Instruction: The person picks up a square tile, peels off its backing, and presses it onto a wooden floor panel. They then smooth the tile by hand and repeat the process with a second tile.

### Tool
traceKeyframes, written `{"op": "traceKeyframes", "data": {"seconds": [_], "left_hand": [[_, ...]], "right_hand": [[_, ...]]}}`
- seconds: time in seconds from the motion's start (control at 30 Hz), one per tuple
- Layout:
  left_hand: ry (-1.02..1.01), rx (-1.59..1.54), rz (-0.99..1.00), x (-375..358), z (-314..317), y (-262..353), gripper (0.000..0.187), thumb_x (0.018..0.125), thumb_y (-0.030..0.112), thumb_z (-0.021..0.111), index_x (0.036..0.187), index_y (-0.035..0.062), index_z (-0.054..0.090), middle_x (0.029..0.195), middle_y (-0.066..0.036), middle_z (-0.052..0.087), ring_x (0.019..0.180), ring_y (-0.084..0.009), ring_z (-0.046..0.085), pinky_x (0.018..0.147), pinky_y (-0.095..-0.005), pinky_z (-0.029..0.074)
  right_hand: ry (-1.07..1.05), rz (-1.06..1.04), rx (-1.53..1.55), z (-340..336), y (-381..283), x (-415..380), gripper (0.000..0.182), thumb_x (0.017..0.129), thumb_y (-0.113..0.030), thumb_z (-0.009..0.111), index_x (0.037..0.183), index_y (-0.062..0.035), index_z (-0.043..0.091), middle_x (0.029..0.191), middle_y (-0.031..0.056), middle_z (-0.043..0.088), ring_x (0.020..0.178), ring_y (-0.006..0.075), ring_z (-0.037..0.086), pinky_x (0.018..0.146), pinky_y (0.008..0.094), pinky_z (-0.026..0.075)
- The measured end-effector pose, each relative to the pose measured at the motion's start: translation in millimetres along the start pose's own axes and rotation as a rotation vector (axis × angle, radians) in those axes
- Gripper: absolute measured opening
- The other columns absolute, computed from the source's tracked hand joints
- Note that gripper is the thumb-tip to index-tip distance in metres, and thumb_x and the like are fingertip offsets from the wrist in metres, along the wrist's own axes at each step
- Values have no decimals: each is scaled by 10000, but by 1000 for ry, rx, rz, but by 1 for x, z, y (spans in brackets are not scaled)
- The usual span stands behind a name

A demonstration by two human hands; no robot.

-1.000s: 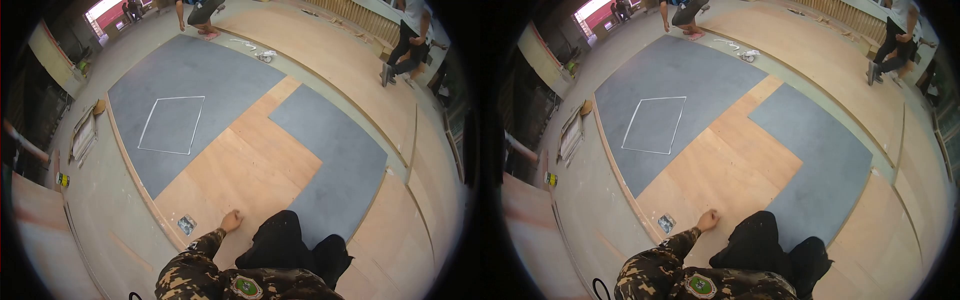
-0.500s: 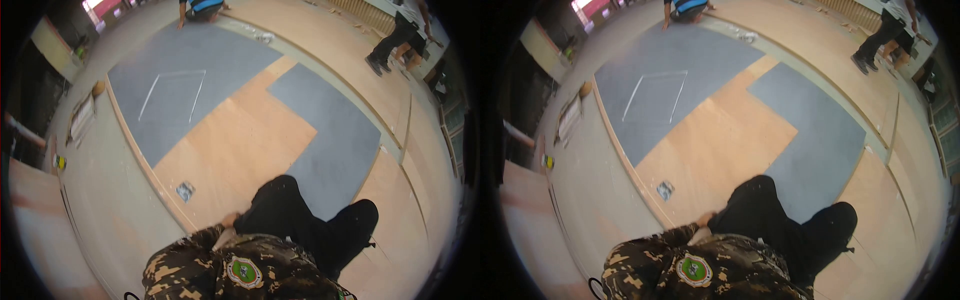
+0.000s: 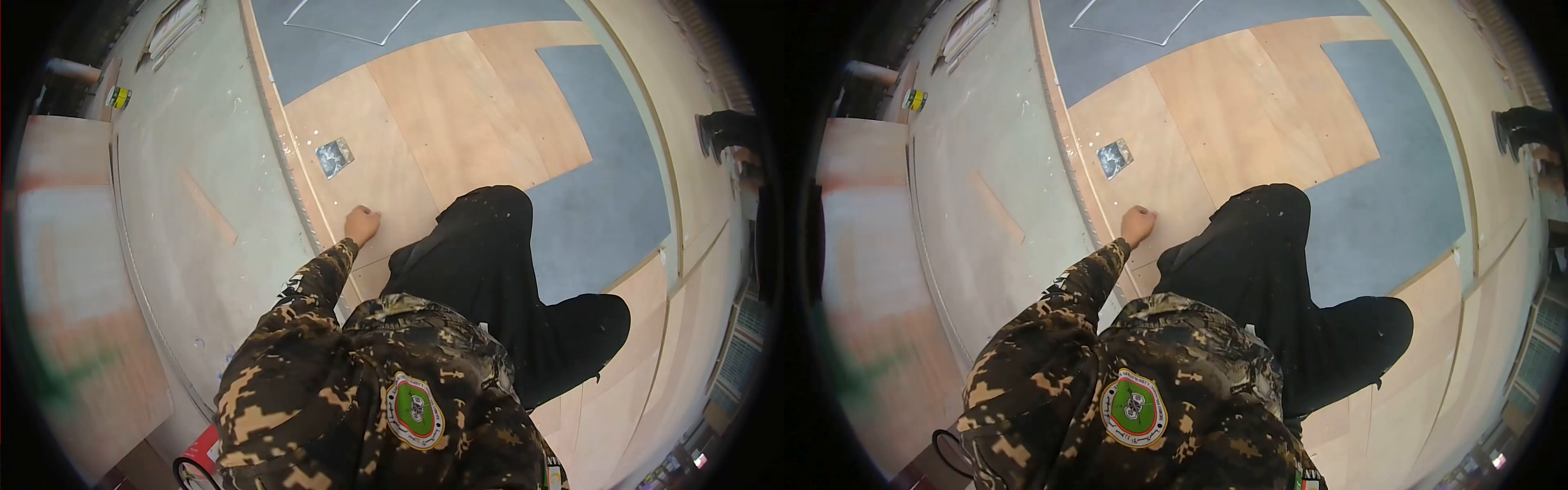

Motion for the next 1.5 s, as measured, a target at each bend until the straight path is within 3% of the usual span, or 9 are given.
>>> {"op": "traceKeyframes", "data": {"seconds": [0.17,0.27,0.57,0.77,0.87,0.97,1.1,1.17,1.5], "left_hand": [[397,38,-166,72,-77,-27,700,748,446,736,1219,-38,552,1183,-301,586,1099,-417,594,925,-442,492],[371,-10,-578,94,-92,-42,953,689,573,758,1332,-48,427,1287,-308,490,1178,-427,534,978,-453,461],[408,74,-737,94,-102,-9,1130,606,699,762,1320,-98,400,1300,-302,449,1225,-433,458,1017,-506,411],[361,41,-645,117,-104,-44,990,592,556,840,1240,-115,510,1284,-211,543,1235,-387,490,1024,-470,417],[279,-413,-519,155,-76,-76,896,641,436,859,1226,-122,474,1287,-256,534,1166,-392,554,1002,-439,444],[609,-350,-405,109,-104,-23,708,742,260,817,1195,-116,425,1186,-278,582,1092,-389,598,958,-418,476],[654,-689,-352,137,-73,-23,400,878,162,689,1084,-89,455,832,-112,618,692,-188,606,564,-308,501],[79,-961,-151,110,-44,95,302,922,147,636,1113,-31,484,762,-63,593,600,-117,533,469,-250,411],[-391,-529,684,-97,22,501,534,897,139,691,1282,10,344,918,-142,636,748,-131,605,635,-266,484]], "right_hand": [[39,-119,-44,-6,-44,47,527,949,-454,487,848,40,638,716,198,652,683,313,660,628,394,510],[72,-159,-38,4,-66,62,522,948,-452,492,852,40,639,719,198,654,685,312,661,628,391,511],[151,-282,-69,7,-117,110,508,943,-443,508,866,40,643,727,198,657,690,307,663,628,384,513],[190,-396,-130,-26,-141,152,499,939,-438,519,875,40,646,732,198,659,693,305,664,628,380,514],[210,-460,-155,-44,-158,177,494,938,-435,524,880,40,647,734,198,660,695,303,665,628,377,514],[226,-524,-190,-68,-165,200,490,936,-433,529,884,40,649,737,198,662,696,302,665,628,375,515],[360,-346,254,-175,-226,226,347,898,-298,624,1021,24,661,834,211,679,779,313,679,693,361,529],[576,-476,385,-226,-268,235,299,925,-212,611,1095,31,650,856,189,692,798,259,688,745,341,532],[-70,-1304,1227,-309,-513,241,473,1026,-361,476,1314,13,491,1107,116,638,938,199,650,880,334,512]]}}
Point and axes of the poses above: each hand's wrist, its own x-axis towards the middle knuckle, its own z-axis out of the palm, y = z × x, the point moved 10 cm from there along x, towards the middle knuckle
